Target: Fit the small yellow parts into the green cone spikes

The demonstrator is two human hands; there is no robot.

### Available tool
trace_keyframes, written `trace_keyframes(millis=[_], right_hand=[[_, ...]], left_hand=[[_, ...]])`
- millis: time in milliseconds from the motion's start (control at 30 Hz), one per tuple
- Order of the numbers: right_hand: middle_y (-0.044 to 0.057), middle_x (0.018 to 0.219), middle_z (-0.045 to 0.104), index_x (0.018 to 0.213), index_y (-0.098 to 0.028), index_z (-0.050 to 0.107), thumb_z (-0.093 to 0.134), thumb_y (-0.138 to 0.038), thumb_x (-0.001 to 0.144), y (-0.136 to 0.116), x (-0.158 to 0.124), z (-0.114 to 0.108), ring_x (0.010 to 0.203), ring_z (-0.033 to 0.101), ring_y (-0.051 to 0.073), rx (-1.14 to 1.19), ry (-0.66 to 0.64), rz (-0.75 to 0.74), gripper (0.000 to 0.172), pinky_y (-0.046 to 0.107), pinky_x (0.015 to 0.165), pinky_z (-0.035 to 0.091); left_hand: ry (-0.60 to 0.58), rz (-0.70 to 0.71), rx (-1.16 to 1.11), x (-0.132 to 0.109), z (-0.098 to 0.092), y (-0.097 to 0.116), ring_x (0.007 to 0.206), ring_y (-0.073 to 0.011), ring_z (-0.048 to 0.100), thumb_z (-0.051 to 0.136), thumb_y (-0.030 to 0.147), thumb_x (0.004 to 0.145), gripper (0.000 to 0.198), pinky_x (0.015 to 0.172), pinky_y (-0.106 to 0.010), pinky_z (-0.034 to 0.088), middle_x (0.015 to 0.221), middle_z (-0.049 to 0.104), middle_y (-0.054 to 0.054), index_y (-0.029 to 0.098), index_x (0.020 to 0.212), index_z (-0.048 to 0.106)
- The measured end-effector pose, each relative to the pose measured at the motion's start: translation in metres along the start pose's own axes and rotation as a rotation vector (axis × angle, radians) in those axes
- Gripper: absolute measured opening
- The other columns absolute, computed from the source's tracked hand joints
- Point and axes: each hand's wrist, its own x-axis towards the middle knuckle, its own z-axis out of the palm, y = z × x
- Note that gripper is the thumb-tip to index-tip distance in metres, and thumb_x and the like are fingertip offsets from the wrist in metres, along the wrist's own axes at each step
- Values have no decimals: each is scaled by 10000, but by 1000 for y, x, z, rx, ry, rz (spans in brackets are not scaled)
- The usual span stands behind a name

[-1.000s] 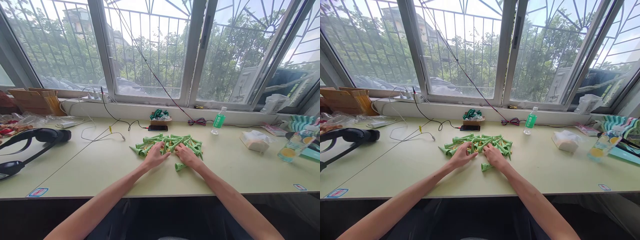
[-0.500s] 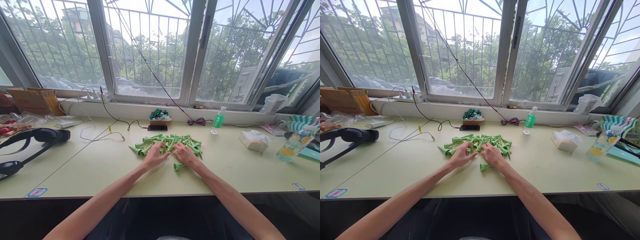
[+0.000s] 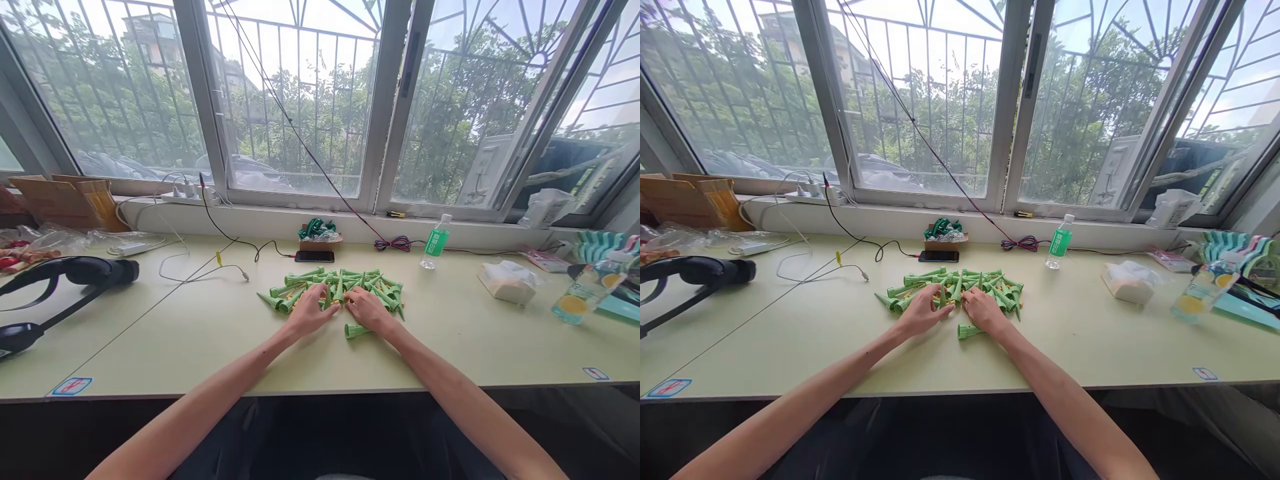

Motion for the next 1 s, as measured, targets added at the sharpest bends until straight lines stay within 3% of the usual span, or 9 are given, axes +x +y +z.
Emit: trace_keyframes(millis=[167,300,467,800,1000], right_hand=[[58,1016,594,1048,-194,612,428,-203,963,-4,-2,-3,877,600,161,-55,-19,16,203,236,691,389],[74,1095,572,1145,-202,577,381,-226,986,-6,-6,-10,838,605,154,-106,28,47,253,238,665,387],[81,1107,562,1021,-172,595,353,-137,962,-1,-10,-17,767,605,143,-201,45,105,251,242,612,370],[77,1152,508,1012,-190,586,388,-57,891,3,-11,-16,656,576,107,-311,-37,78,267,246,568,347],[73,1190,485,992,-199,587,351,-119,945,2,-13,-16,656,566,99,-306,-35,18,254,243,562,341]], left_hand=[[-4,-6,-4,0,0,0,575,-120,501,584,495,796,347,614,-296,446,966,577,-35,188,945,519],[-2,-13,-4,0,-1,1,597,-128,520,588,491,794,353,624,-297,451,972,581,-36,189,965,524],[-1,-18,3,0,-2,4,658,-153,550,588,464,794,309,594,-278,431,926,578,-31,192,917,513],[-14,-25,2,-1,-3,4,665,-152,539,575,468,801,295,578,-267,420,932,566,-29,199,889,491],[-10,-23,5,-1,-3,3,648,-144,528,579,477,796,306,588,-276,422,931,567,-26,198,890,497]])
